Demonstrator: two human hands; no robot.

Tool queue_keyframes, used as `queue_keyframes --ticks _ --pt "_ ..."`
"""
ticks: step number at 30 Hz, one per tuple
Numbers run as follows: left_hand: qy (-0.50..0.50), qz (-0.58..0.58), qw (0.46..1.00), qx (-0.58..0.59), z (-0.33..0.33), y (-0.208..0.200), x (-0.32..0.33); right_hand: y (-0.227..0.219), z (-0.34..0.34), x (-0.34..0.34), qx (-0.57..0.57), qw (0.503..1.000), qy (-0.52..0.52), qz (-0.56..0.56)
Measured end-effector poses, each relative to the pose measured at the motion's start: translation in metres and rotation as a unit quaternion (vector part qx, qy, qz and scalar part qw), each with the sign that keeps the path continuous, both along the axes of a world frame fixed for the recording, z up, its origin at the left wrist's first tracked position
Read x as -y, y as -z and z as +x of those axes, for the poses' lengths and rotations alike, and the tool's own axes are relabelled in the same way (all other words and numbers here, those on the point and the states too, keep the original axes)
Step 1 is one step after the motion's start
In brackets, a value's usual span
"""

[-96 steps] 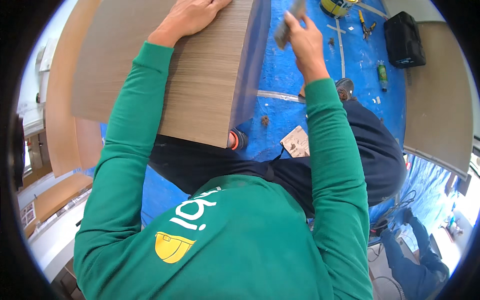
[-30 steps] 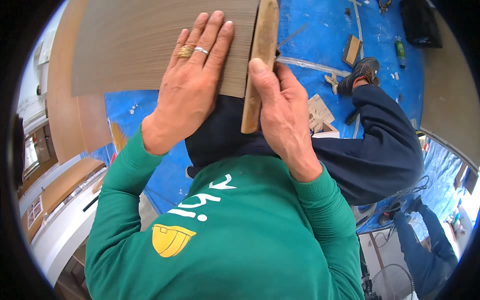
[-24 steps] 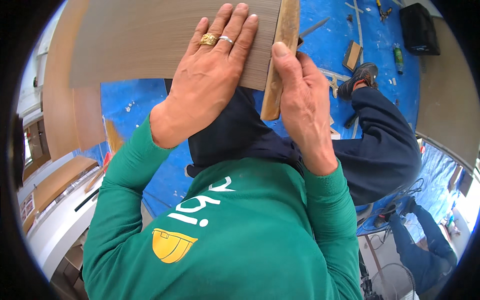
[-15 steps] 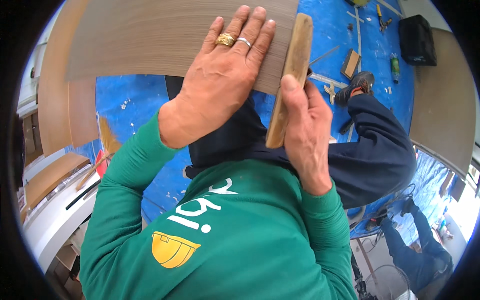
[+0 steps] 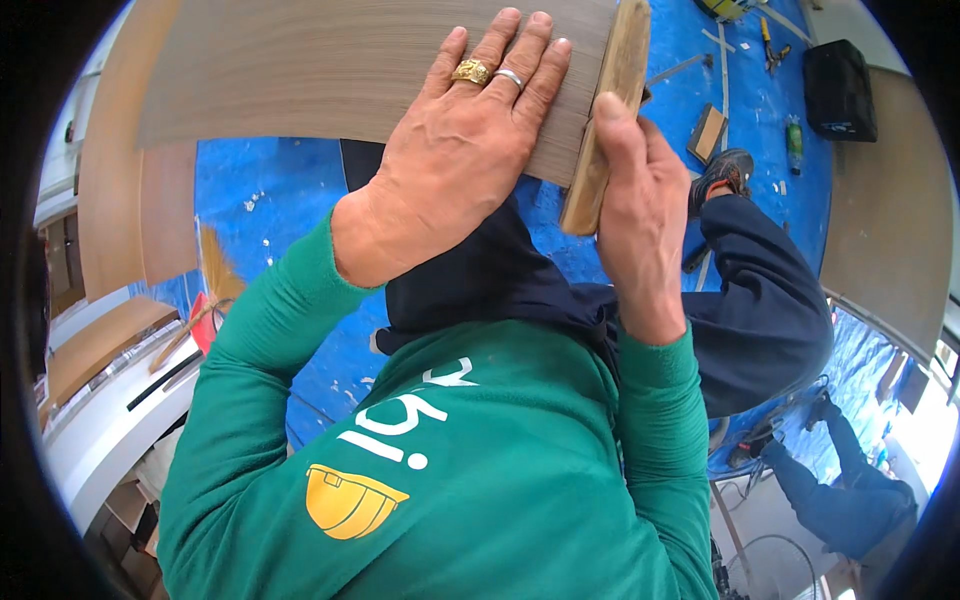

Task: The person shaves the edges of a wooden cabinet piece using a small plane and a scraper tool, then sands the corner.

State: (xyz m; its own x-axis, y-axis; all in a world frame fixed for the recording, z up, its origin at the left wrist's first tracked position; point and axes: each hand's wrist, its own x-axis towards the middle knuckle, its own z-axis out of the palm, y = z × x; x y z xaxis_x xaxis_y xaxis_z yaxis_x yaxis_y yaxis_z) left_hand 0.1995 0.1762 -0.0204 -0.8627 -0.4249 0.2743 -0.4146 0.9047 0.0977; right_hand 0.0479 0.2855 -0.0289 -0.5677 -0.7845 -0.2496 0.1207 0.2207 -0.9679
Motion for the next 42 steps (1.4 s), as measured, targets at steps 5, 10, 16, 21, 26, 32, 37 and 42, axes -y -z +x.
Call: queue_keyframes --ticks 5,10,16,21,26,32,37,42 --pt "-0.062 -0.271 0.96 0.035 0.003 0.02 0.005 0.005 0.038 -0.05 0.002 1.0 0.002 0.016" --pt "-0.031 -0.035 0.999 -0.017 0.003 0.018 0.0 0.004 0.001 -0.003 -0.014 1.0 -0.014 -0.01" --pt "-0.042 -0.011 0.999 -0.002 0.0 0.012 0.002 0.006 0.033 -0.081 -0.052 0.997 -0.04 0.039" --pt "-0.028 -0.008 0.998 0.053 0.004 -0.001 0.004 0.004 -0.005 -0.112 0.063 0.998 -0.003 0.023" --pt "0.002 0.181 0.98 0.079 0.006 -0.038 0.003 0.053 -0.041 -0.127 0.073 0.996 0.046 0.032" --pt "-0.125 0.164 0.977 0.064 -0.008 -0.031 -0.039 0.086 -0.044 -0.134 0.12 0.99 0.058 0.044" --pt "-0.19 0.146 0.97 0.026 -0.029 -0.024 -0.053 0.08 -0.051 -0.141 0.106 0.993 0.026 0.043" --pt "-0.217 0.137 0.967 -0.004 -0.041 -0.024 -0.05 0.078 -0.057 -0.149 0.11 0.993 0.016 0.043"
